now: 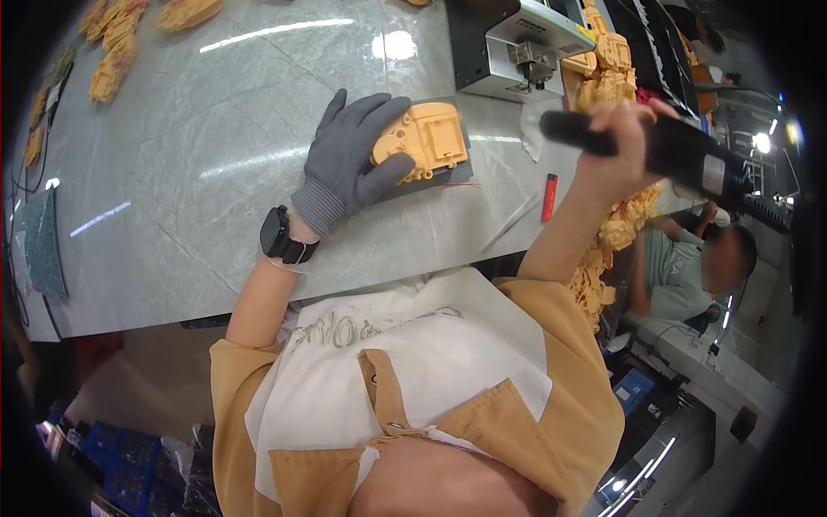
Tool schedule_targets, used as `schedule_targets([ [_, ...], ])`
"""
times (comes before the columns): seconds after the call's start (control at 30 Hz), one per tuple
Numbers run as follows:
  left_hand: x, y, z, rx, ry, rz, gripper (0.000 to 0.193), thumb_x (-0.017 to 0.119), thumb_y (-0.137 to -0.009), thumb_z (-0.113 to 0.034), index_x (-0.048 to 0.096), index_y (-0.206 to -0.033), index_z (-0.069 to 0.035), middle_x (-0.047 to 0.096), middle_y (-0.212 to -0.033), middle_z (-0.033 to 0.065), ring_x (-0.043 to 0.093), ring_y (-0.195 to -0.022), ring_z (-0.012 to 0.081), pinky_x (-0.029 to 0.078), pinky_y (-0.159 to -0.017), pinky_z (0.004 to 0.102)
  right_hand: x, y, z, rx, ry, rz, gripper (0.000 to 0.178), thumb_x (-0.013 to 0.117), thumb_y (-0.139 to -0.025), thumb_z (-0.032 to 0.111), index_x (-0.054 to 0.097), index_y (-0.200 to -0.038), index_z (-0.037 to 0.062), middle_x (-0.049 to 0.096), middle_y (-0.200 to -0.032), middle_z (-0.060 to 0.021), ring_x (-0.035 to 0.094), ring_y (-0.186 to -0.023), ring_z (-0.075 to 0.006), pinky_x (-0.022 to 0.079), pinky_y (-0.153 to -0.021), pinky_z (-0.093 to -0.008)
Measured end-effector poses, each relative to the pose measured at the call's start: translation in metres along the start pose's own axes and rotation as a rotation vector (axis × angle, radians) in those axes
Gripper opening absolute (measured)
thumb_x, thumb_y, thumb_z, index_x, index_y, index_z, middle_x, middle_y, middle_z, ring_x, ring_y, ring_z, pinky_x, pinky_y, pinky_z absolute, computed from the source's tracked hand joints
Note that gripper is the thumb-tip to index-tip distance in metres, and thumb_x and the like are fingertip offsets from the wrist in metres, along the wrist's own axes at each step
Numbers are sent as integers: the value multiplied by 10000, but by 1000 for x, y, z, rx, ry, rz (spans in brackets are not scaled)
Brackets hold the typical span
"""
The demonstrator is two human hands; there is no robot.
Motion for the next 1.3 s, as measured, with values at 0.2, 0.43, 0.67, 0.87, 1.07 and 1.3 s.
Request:
schedule_targets([
  [0.2,-3,-3,-6,13,50,-27,590,534,-789,-417,459,-1245,-50,498,-1225,177,465,-1152,320,189,-1067,502,-4,-47,-36,-113,131,-199,288,586,-676,-82,467,-936,-50,558,-545,-58,529,-480,-113,451,-528,-226],
  [0.43,-3,-3,-3,23,72,-46,610,528,-791,-470,462,-1235,-56,504,-1198,171,480,-1115,332,212,-1049,521,-13,-17,-40,205,-35,-36,300,601,-659,-104,471,-918,-26,517,-584,-67,508,-438,-169,445,-487,-296],
  [0.67,0,-6,-5,50,85,-43,625,524,-783,-478,459,-1215,-31,505,-1186,192,486,-1088,369,211,-1020,569,-34,-40,-27,-14,-56,-201,309,583,-677,-107,443,-944,-41,548,-582,-91,519,-466,-163,458,-527,-286],
  [0.87,1,-6,-5,53,119,-48,606,525,-790,-454,459,-1207,-19,506,-1182,196,486,-1078,366,207,-1022,564,-26,-44,-36,-78,17,-187,262,628,-686,-75,483,-903,-42,580,-594,-68,543,-486,-123,462,-542,-249],
  [1.07,3,-5,-4,33,138,-50,601,519,-800,-452,473,-1210,-16,507,-1192,181,484,-1102,336,193,-1051,526,-26,-42,-38,-60,85,-166,318,600,-709,-81,442,-984,-54,538,-597,-90,522,-493,-170,445,-534,-289],
  [1.3,4,-5,-5,18,147,-49,595,525,-804,-442,475,-1208,-8,512,-1189,181,497,-1098,324,188,-1059,513,-26,-36,-32,33,101,-327,154,603,-691,0,503,-808,12,546,-620,-44,529,-502,-130,419,-485,-230],
])
Point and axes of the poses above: each hand's wrist, its own y-axis away from the middle knuckle, its own x-axis out of the palm, z = x × y, the point moved 7 cm from there along -y, towards the middle knuckle
